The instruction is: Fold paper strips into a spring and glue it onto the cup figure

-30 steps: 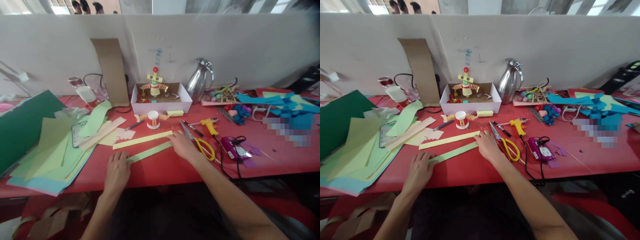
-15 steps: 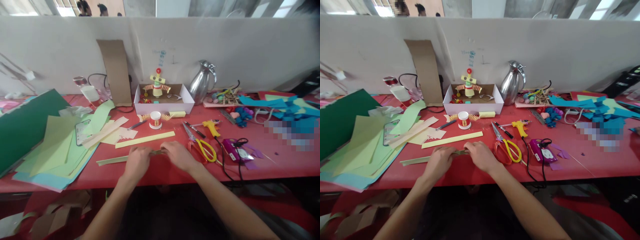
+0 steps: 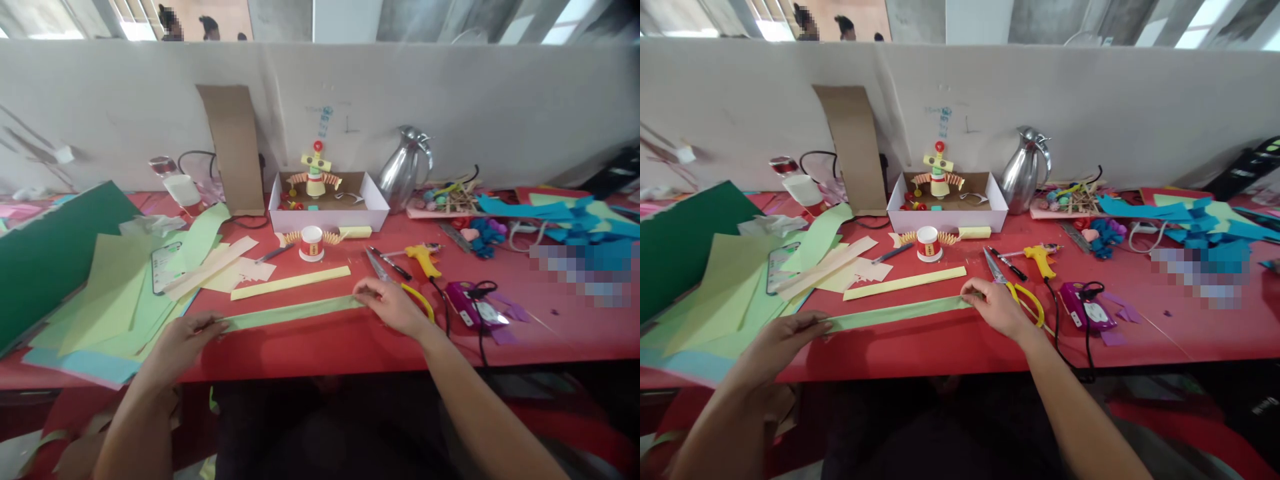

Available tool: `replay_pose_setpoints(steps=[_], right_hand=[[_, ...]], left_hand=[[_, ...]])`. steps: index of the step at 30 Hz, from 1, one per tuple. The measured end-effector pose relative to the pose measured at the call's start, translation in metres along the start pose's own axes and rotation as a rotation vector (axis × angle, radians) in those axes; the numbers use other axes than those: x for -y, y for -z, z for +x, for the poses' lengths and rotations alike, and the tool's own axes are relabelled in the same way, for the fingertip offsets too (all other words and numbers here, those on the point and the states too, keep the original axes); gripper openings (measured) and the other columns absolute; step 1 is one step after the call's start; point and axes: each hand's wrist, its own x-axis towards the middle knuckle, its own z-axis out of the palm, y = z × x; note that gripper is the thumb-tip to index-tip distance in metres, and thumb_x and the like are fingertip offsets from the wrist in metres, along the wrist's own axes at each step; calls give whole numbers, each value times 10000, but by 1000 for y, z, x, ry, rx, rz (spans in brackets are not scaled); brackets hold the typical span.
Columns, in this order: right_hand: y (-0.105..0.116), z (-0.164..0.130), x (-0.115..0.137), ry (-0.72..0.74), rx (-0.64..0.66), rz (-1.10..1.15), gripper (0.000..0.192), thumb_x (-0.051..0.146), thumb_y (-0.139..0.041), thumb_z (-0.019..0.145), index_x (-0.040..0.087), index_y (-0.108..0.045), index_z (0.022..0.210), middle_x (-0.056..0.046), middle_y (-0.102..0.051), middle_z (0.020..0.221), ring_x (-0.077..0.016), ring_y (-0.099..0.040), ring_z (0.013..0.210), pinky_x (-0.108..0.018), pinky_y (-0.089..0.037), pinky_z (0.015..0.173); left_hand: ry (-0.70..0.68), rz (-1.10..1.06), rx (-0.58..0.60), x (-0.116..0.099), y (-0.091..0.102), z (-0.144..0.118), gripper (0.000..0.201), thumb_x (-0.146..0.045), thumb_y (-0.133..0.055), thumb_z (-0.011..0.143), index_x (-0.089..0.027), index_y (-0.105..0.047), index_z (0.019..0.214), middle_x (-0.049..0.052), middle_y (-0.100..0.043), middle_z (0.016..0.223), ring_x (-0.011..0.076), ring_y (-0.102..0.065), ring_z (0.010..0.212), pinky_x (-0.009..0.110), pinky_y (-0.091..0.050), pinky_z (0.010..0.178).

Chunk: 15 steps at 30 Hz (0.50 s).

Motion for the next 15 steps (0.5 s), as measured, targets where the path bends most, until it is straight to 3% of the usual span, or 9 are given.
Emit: replay_pose_setpoints(steps=[3, 6, 8, 11, 13, 15], right_hand=[[-6, -2, -5, -11, -71, 106, 146, 365, -598, 875, 227, -624, 839, 6, -652, 778, -161, -598, 727, -274, -453, 690], [-20, -1, -7, -31, -164, 257, 185, 399, -612, 868, 216, -620, 838, 13, -617, 734, -148, -577, 657, -273, -457, 656], [-35, -2, -4, -48, -188, 363, 203, 411, -611, 872, 211, -613, 836, 20, -604, 716, -137, -577, 618, -271, -464, 643], [-57, -6, 7, -50, -140, 436, 184, 392, -620, 871, 209, -614, 846, 23, -617, 725, -130, -594, 601, -265, -475, 639], [-64, -10, 14, -41, -86, 413, 150, 364, -622, 875, 213, -622, 875, 24, -633, 721, -137, -616, 617, -264, -481, 651], [-59, -13, 17, -30, -58, 352, 119, 334, -609, 886, 217, -629, 894, 23, -647, 711, -144, -632, 635, -263, -487, 662]], left_hand=[[73, -311, -191, -2, -14, 0, 429, -573, -783, 606, -197, -728, 805, 34, -716, 757, 210, -631, 738, 285, -493, 698], [38, -893, -394, -20, -45, 0, 469, -488, -863, 529, -253, -706, 902, 8, -724, 838, 213, -668, 826, 346, -543, 777], [-6, -1162, -235, -39, -76, -3, 471, -406, -901, 482, -267, -710, 889, 22, -732, 935, 260, -672, 960, 426, -552, 846], [35, -1237, -18, -67, -121, -6, 318, -338, -851, 628, -233, -742, 908, 63, -734, 993, 272, -663, 1028, 427, -544, 892], [98, -1249, 2, -76, -140, -5, 284, -346, -830, 669, -183, -758, 890, 85, -742, 935, 272, -675, 993, 397, -555, 867], [138, -1264, -79, -76, -144, 1, 285, -344, -836, 660, -144, -760, 848, 82, -745, 867, 245, -691, 905, 350, -570, 804]])
